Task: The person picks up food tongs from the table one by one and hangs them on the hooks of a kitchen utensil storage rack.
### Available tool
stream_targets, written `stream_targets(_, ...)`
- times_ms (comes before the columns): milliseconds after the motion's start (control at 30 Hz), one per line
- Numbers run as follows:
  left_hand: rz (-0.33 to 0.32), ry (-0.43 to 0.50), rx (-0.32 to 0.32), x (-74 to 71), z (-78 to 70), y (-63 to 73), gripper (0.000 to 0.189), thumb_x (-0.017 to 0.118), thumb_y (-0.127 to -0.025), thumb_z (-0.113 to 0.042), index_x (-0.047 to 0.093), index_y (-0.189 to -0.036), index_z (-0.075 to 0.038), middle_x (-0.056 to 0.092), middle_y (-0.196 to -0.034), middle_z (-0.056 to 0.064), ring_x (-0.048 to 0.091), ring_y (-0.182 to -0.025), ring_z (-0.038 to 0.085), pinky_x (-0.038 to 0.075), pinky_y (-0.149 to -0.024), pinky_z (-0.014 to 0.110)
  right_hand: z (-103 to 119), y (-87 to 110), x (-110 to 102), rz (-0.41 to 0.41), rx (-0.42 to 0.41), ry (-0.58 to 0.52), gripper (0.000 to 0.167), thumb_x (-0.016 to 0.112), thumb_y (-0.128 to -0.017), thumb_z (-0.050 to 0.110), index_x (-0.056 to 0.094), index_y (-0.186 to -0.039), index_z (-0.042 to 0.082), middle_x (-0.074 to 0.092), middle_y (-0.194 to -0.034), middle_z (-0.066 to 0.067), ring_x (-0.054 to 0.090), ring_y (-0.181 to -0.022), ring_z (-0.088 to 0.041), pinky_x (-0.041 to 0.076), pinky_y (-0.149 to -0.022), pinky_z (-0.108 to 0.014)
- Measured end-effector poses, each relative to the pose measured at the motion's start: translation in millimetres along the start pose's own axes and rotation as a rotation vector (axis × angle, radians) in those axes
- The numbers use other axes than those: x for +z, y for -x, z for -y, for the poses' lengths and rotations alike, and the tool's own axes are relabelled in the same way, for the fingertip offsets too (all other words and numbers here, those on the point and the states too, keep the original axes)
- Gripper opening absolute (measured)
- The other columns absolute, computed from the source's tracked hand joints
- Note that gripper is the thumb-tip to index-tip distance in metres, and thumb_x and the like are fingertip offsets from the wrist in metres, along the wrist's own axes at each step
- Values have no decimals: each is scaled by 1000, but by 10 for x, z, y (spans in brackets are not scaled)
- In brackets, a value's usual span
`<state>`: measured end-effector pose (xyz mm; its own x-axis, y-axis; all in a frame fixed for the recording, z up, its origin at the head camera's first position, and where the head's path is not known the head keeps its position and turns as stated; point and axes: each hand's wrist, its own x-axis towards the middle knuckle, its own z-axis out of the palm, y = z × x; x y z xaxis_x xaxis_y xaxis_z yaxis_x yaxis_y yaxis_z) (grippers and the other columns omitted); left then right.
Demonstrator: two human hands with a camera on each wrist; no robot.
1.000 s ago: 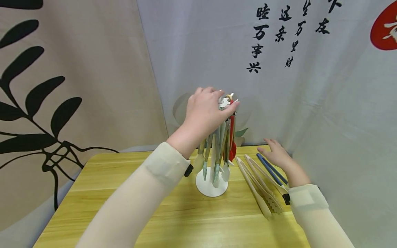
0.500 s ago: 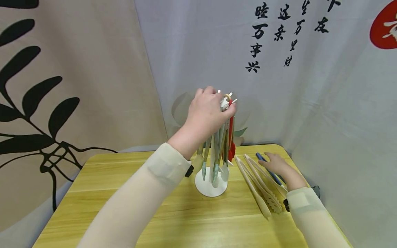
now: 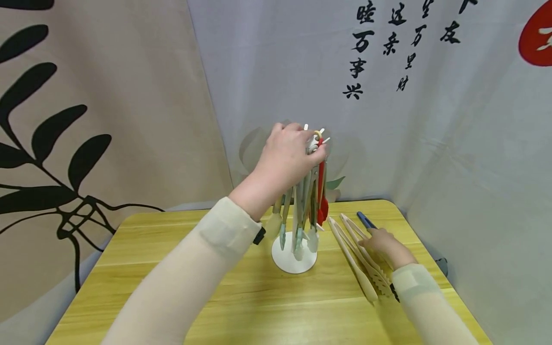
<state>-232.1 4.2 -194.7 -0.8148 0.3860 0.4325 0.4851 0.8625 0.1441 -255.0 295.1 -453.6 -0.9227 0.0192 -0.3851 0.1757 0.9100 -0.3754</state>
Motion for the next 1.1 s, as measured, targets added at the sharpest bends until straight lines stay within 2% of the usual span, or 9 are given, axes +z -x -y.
stream_targets(67,-1,-9,25,-5,17,-1,30,47,-94,-43,66,-101,-20,64,-108,-1,51,-104,20,37,-91,33,-21,-17,35,1,9,28,75,54,-94,41,27,-145,-6,22,-142,-43,23,-126,-62,30,-97,-69)
stream_targets(200,-6,1,61,-6,58,0,29,48,-93,-39,66,-104,-20,64,-106,-2,52,-103,18,35,-92,32,-75,-67,96,-11,-2,99,69,55,-94,36,33,-141,-10,28,-137,-44,28,-123,-63,32,-97,-68)
stream_targets(500,47,84,62,-34,173,51,40,49,-92,-37,61,-127,-22,56,-130,-1,46,-115,23,39,-98,34,-189,-149,189,-20,-46,175,62,56,-92,32,43,-132,-13,38,-127,-46,41,-112,-61,39,-92,-63)
stream_targets(833,71,127,123,-74,285,75,40,49,-90,-27,60,-128,-24,54,-132,-2,44,-115,21,41,-96,33,-190,-152,198,-34,-53,196,60,58,-91,30,45,-130,-13,41,-126,-44,42,-112,-60,39,-92,-63)
stream_targets(1100,110,154,227,-152,409,93,40,47,-92,-21,59,-130,-23,54,-127,-2,44,-114,19,39,-96,31,-183,-136,185,-32,-65,198,59,60,-89,27,45,-130,-13,44,-124,-42,41,-114,-59,38,-93,-63)
